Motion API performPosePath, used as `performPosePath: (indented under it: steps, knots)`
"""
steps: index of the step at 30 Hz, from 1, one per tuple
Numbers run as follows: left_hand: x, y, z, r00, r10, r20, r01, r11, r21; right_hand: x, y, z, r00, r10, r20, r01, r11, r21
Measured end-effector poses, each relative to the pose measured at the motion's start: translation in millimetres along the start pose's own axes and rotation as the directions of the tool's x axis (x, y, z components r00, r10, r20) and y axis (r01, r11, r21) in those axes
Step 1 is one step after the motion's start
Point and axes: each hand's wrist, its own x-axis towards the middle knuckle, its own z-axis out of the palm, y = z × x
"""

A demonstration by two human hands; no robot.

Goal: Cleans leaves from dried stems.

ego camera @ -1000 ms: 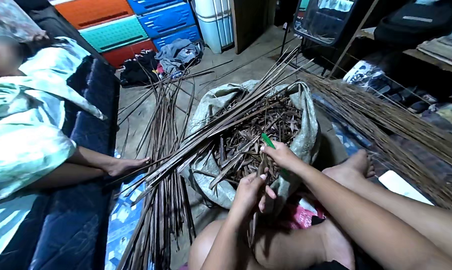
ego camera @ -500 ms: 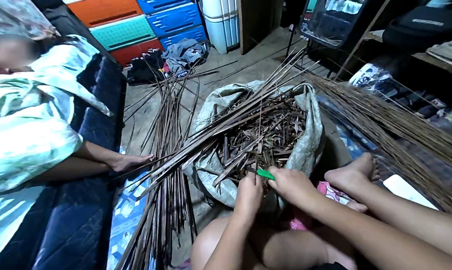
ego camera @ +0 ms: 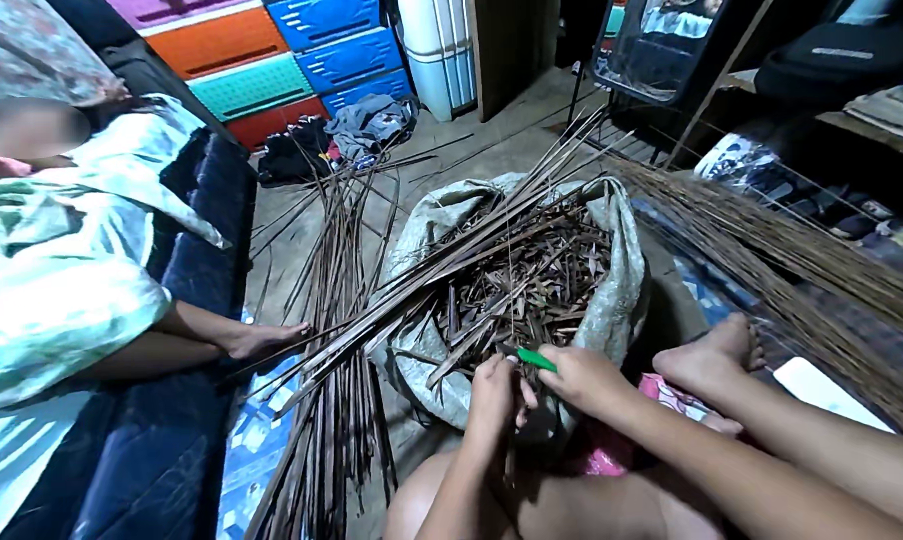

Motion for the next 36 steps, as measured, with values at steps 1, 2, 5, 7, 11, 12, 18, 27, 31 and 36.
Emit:
performPosePath:
  steps: [1,2,5,7,11,12,18,27,31,36]
  knots:
    - [-1.0,-0.1,-0.8,1.0,-0.01,0.017,0.011,0.995,-0.094,2.2,0.4,1.7,1.0,-0.004,-0.01,0.004,0.999,-0.033]
    - [-0.8,0.1,-2.0,0.999,-0.02,0.03,0.025,0.986,-0.165,6.4,0.5,1.5,1.0,0.002,-0.028,-0.003,0.998,-0.061]
    - [-0.2,-0.3,-6.1,0.995,-0.04,0.087,0.057,0.978,-0.202,29.2,6.3,-6.5,0.988,0.126,-0.089,-0.13,0.991,-0.036]
    - [-1.9,-0.4,-5.7,0.992,-0.054,0.116,0.077,0.977,-0.2,46.5,21.1,-17.2,0.97,0.213,-0.119,-0.203,0.975,0.086]
    - [1.9,-1.4,-8.2,0.983,-0.053,0.174,0.087,0.977,-0.195,53.7,31.2,-21.0,0.986,0.072,-0.152,0.016,0.859,0.512]
    - [2.6,-1.4,-7.6,0.978,-0.054,0.203,0.091,0.98,-0.176,52.4,27.2,-17.9,0.989,0.018,-0.146,0.075,0.795,0.602]
    - [-2.5,-0.9,1.2,0.967,-0.034,0.251,0.008,0.995,0.103,63.7,9.1,-31.4,0.982,0.11,-0.152,0.061,0.579,0.813]
    - [9.2,-8.3,-4.8,0.995,0.104,-0.001,-0.084,0.801,0.592,-3.6,-11.2,-19.4,0.999,-0.028,0.038,0.023,0.993,0.117]
    - [0.2,3.1,1.8,0.992,0.111,-0.067,-0.028,0.687,0.726,-18.2,-23.9,-10.6,0.998,0.053,0.038,-0.047,0.99,-0.13]
    - [1.1,4.9,6.4,0.997,0.061,-0.051,0.002,0.63,0.776,20.3,-12.1,-11.7,0.981,0.175,-0.085,-0.184,0.977,-0.107]
